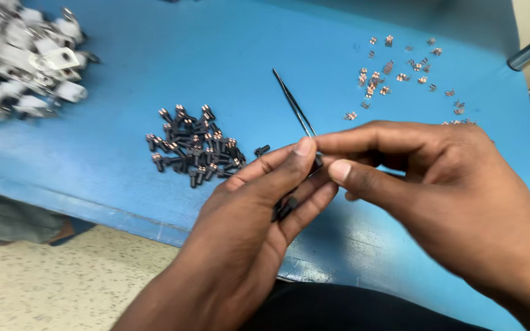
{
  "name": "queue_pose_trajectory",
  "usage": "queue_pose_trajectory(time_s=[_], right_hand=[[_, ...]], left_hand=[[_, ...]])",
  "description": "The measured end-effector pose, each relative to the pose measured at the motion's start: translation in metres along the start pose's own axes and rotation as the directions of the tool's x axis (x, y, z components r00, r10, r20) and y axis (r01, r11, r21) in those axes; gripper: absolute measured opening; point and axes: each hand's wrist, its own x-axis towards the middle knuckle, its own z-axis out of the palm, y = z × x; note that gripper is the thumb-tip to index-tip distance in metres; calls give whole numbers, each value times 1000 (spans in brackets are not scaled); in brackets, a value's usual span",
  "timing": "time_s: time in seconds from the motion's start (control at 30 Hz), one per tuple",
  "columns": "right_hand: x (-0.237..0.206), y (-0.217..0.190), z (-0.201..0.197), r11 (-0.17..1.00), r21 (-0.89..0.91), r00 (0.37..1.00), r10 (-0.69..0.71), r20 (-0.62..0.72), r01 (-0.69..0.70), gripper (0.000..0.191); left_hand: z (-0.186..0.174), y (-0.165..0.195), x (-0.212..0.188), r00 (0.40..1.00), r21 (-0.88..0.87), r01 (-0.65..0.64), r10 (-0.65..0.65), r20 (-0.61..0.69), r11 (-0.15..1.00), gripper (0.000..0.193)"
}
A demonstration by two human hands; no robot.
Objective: The person repeatedly picks small black cylindrical components and copper clips from a blue work surface, presses the clips onto the components, and places the assembled units into a growing pile. The process is performed one at a time by hand.
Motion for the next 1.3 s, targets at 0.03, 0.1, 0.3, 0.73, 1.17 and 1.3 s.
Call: queue_pose_trajectory(time_s=[0.03, 0.1, 0.3, 0.73, 1.17, 1.3], right_hand=[[3, 5, 2, 998, 20, 998, 67, -1, -67, 24], [11, 15, 5, 936, 43, 935, 351, -49, -349, 21], [56, 17, 5, 675, -481, 822, 374, -430, -559, 21], [100, 43, -1, 883, 49, 812, 450, -372, -467, 20], [47, -4, 13, 716, 643, 951, 301, 65, -270, 23], [41, -18, 28, 713, 652, 965, 231, 126, -255, 27]], left_hand=[[-6, 1, 1, 1000, -17, 27, -27, -5, 1000, 36], [-20, 5, 0, 997, -44, 76, -77, -23, 996, 34], [-37, 24, -6, 994, -1, 62, -62, -89, 998, 32], [-48, 45, 42, 988, -16, 149, -149, -41, 989, 29], [-39, 46, 53, 977, 6, 111, -111, 180, 994, 31], [-43, 55, 40, 974, 38, 127, -132, 185, 991, 31]])
